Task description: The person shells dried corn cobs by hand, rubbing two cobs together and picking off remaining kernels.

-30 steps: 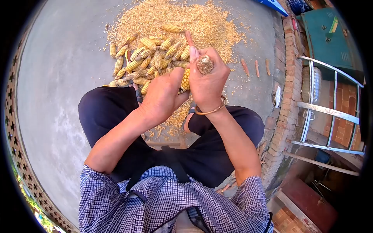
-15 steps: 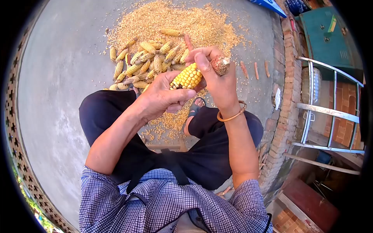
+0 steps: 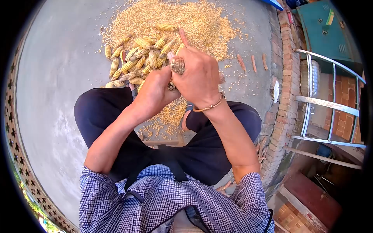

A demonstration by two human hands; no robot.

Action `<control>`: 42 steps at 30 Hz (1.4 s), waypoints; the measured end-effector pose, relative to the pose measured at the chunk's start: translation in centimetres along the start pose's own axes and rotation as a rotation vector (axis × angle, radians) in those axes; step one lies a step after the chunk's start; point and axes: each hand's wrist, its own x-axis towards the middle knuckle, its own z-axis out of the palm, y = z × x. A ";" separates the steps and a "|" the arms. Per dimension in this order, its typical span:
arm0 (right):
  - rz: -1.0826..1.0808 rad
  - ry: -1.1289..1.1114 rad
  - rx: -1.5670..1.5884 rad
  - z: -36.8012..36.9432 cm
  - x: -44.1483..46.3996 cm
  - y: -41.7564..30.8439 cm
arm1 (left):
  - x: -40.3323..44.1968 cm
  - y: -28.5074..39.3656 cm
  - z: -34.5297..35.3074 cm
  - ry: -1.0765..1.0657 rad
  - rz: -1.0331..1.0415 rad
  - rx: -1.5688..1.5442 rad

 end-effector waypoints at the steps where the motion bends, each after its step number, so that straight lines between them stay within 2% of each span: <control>1: 0.019 -0.019 -0.001 0.2 -0.1 0.3 | 0.0 -0.1 0.4 0.005 -0.035 -0.022; 2: 0.036 -0.037 0.000 0.3 0.0 0.5 | 0.0 -0.3 0.7 0.013 -0.070 -0.041; 5: 0.306 -0.154 0.223 -0.5 0.6 1.2 | 0.4 -2.0 1.4 0.013 0.018 -0.112; 8: 0.551 0.035 0.904 -1.2 1.0 3.1 | 0.5 0.3 0.2 -0.161 -0.303 -0.632; 9: 0.673 0.040 1.003 -2.5 1.4 2.5 | 0.4 0.5 -0.1 -0.224 -0.374 -0.835; 13: 0.636 0.035 1.042 -2.8 1.1 2.0 | 0.5 0.2 -0.7 -0.259 -0.420 -1.003; 15: 0.496 -0.071 0.821 -3.1 0.9 1.3 | 0.6 0.1 -0.8 -0.262 -0.429 -1.003; 18: 0.100 -0.021 0.532 -1.5 0.5 1.1 | 0.5 0.5 -1.1 -0.246 -0.462 -1.048; 21: -0.029 0.007 0.344 -0.8 -0.3 0.1 | 0.2 -0.8 -1.1 -0.216 -0.448 -0.931; 24: 0.043 -0.008 0.128 -0.4 -0.4 0.3 | 0.2 -0.6 0.8 0.030 0.063 -0.220; 25: 0.062 0.020 0.150 -0.2 -0.3 0.1 | 0.1 0.0 0.3 -0.020 -0.054 -0.199; 29: 0.120 0.057 0.129 0.8 -0.1 0.5 | 0.1 -0.5 0.2 0.000 -0.057 -0.033; 30: 0.122 0.050 0.096 0.9 0.1 0.8 | 0.2 -1.2 0.5 0.000 -0.039 -0.049; 32: 0.356 -0.107 0.313 -0.1 0.7 1.2 | 0.3 -2.2 1.0 -0.006 -0.003 -0.079; 34: 0.492 -0.113 0.622 -0.7 1.0 2.0 | 0.6 -0.6 0.0 -0.116 -0.247 -0.489; 35: 0.514 -0.034 0.819 -0.7 0.8 2.5 | 0.7 -0.1 -0.3 -0.174 -0.369 -0.695; 36: 0.534 0.047 1.017 -0.9 0.8 2.7 | 0.7 0.0 -0.2 -0.189 -0.389 -0.786; 37: 0.648 0.035 1.072 -1.7 0.8 2.2 | 0.7 0.1 -0.3 -0.203 -0.406 -0.874; 40: 0.375 -0.040 0.780 -1.7 0.5 1.8 | 0.8 0.1 -0.6 -0.225 -0.460 -1.000; 41: 0.186 0.011 0.623 -0.8 0.2 1.8 | 0.8 0.1 -0.5 -0.233 -0.479 -1.022; 42: 0.132 -0.019 0.565 -0.6 -0.1 1.2 | 0.6 -0.4 -0.3 -0.259 -0.472 -1.040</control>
